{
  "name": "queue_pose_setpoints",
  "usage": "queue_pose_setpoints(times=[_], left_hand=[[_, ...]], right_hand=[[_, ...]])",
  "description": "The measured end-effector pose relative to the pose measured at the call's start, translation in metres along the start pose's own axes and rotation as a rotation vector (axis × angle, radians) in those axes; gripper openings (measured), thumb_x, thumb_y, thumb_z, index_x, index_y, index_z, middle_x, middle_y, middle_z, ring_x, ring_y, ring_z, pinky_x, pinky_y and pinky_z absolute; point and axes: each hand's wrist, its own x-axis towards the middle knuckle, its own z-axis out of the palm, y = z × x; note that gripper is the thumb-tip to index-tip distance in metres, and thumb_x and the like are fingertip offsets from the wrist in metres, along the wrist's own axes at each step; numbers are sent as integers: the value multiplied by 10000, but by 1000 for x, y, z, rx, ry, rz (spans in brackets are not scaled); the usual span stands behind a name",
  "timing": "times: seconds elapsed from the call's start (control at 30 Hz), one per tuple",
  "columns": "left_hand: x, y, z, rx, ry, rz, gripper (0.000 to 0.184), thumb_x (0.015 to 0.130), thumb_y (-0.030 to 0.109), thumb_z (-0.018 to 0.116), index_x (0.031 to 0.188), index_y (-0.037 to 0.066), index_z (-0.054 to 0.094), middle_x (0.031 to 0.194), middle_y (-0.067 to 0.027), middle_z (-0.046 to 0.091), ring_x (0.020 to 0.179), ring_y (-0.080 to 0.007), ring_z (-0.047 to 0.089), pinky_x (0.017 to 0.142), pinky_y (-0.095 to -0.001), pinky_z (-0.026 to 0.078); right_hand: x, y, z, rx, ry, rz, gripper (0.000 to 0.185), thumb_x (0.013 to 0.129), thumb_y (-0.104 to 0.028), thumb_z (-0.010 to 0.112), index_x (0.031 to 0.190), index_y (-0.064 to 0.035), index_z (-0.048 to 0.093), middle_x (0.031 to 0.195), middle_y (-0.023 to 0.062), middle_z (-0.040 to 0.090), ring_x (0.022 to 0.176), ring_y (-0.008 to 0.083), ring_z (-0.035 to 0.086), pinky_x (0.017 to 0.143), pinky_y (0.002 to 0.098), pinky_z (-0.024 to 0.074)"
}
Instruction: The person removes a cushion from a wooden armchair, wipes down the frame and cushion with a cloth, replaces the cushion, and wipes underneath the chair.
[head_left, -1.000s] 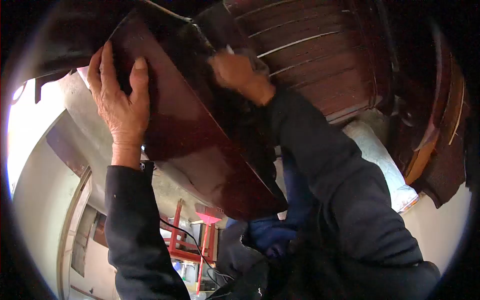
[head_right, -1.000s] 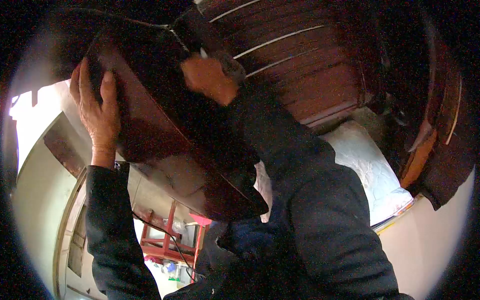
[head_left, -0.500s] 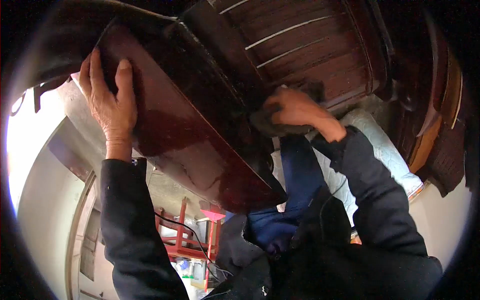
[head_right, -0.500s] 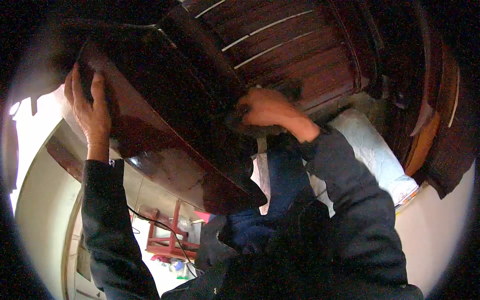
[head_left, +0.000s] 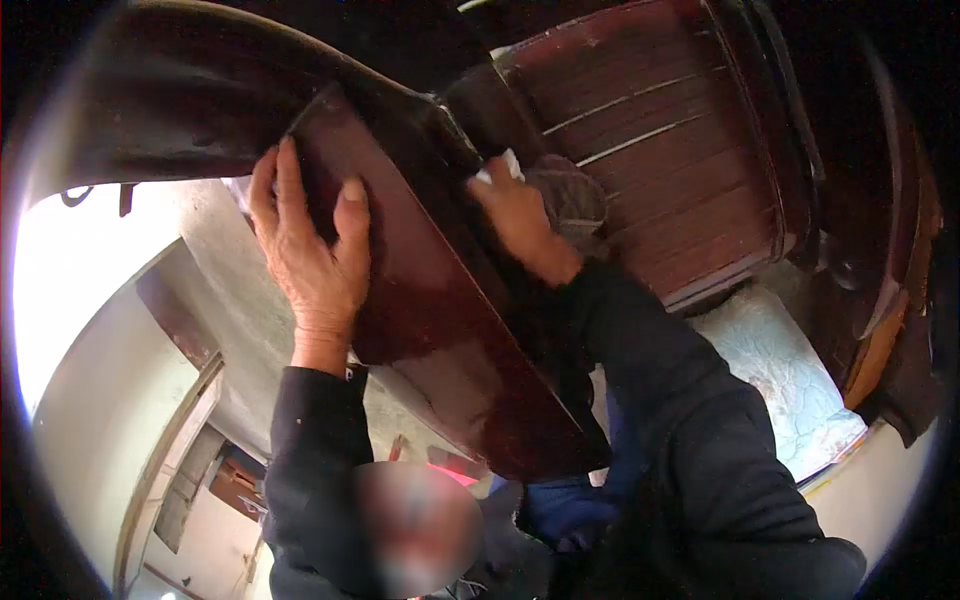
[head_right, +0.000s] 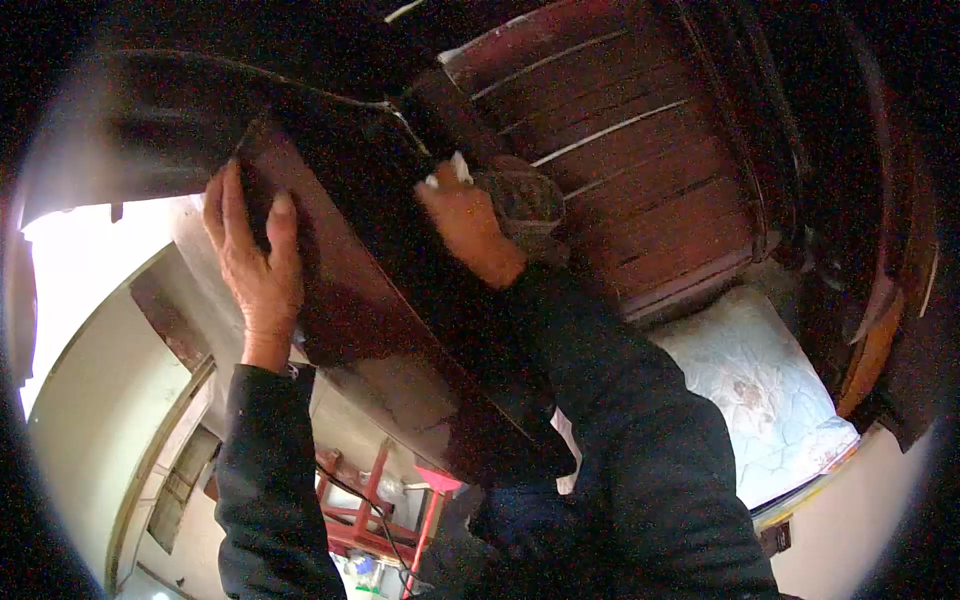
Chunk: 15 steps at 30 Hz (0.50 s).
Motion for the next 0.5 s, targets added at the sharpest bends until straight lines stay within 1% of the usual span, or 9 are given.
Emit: queue_pose_setpoints(times=[0.03, 0.07, 0.13, 0.2, 0.23, 0.3, 0.33, 0.4, 0.5], left_hand=[[0, 0, -1, 6, 5, 6, 593, 926, 377, 567, 1394, 29, 460, 1405, -200, 418, 1296, -362, 428, 1080, -422, 348], [0, -1, -1, 3, -3, -6, 596, 921, 371, 573, 1395, 29, 457, 1405, -200, 415, 1295, -360, 427, 1080, -423, 347], [0, 2, -2, -9, -27, -37, 602, 908, 354, 589, 1395, 27, 454, 1399, -205, 412, 1291, -362, 423, 1081, -431, 346], [0, 1, -1, 9, -8, -17, 604, 901, 347, 593, 1395, 28, 454, 1395, -204, 416, 1288, -369, 423, 1082, -436, 344], [-1, 1, 0, 17, 0, -5, 607, 893, 339, 597, 1394, 29, 453, 1392, -203, 421, 1284, -375, 423, 1082, -441, 342], [-1, 2, -1, 34, 27, 2, 619, 877, 327, 598, 1392, 19, 450, 1383, -215, 426, 1266, -395, 431, 1072, -450, 350], [0, 3, -3, 30, 7, -4, 623, 867, 314, 601, 1390, 12, 449, 1380, -221, 427, 1261, -402, 430, 1071, -454, 348], [3, 7, -5, 32, -20, -19, 645, 843, 290, 621, 1387, -6, 440, 1377, -234, 425, 1258, -415, 418, 1076, -469, 329], [5, 6, -10, 22, -11, -27, 660, 830, 284, 639, 1387, -7, 438, 1382, -231, 423, 1273, -414, 401, 1086, -476, 312]], right_hand=[[19, -4, 8, 4, 8, -4, 191, 861, -149, 561, 1041, -110, 615, 1103, 181, 521, 801, 390, 636, 645, 493, 523], [40, -5, 16, 148, 76, 168, 196, 845, -200, 608, 1006, -88, 605, 1036, 200, 567, 793, 417, 635, 656, 502, 529], [68, -12, 10, 304, 146, 337, 241, 829, -250, 655, 972, -66, 594, 969, 218, 612, 785, 443, 634, 667, 511, 536], [102, -17, -3, 336, 433, 249, 277, 796, -275, 704, 936, -46, 635, 899, 236, 657, 823, 484, 626, 682, 525, 521], [112, -20, -9, 344, 449, 237, 277, 796, -275, 704, 936, -46, 635, 899, 236, 657, 823, 484, 626, 682, 525, 521], [129, -19, -9, 664, 162, 589, 257, 758, -150, 746, 985, -44, 686, 851, 157, 650, 753, 237, 631, 655, 375, 501], [133, -21, -10, 662, 166, 561, 257, 758, -150, 746, 985, -44, 686, 851, 157, 650, 753, 237, 631, 655, 375, 501], [134, -26, -8, 1073, 122, 732, 227, 788, -103, 710, 978, 20, 686, 845, 87, 668, 755, 151, 594, 665, 316, 472], [126, -55, -35, 1184, 182, 609, 223, 814, -90, 686, 1000, 33, 683, 855, 37, 664, 757, 139, 599, 673, 300, 472]])
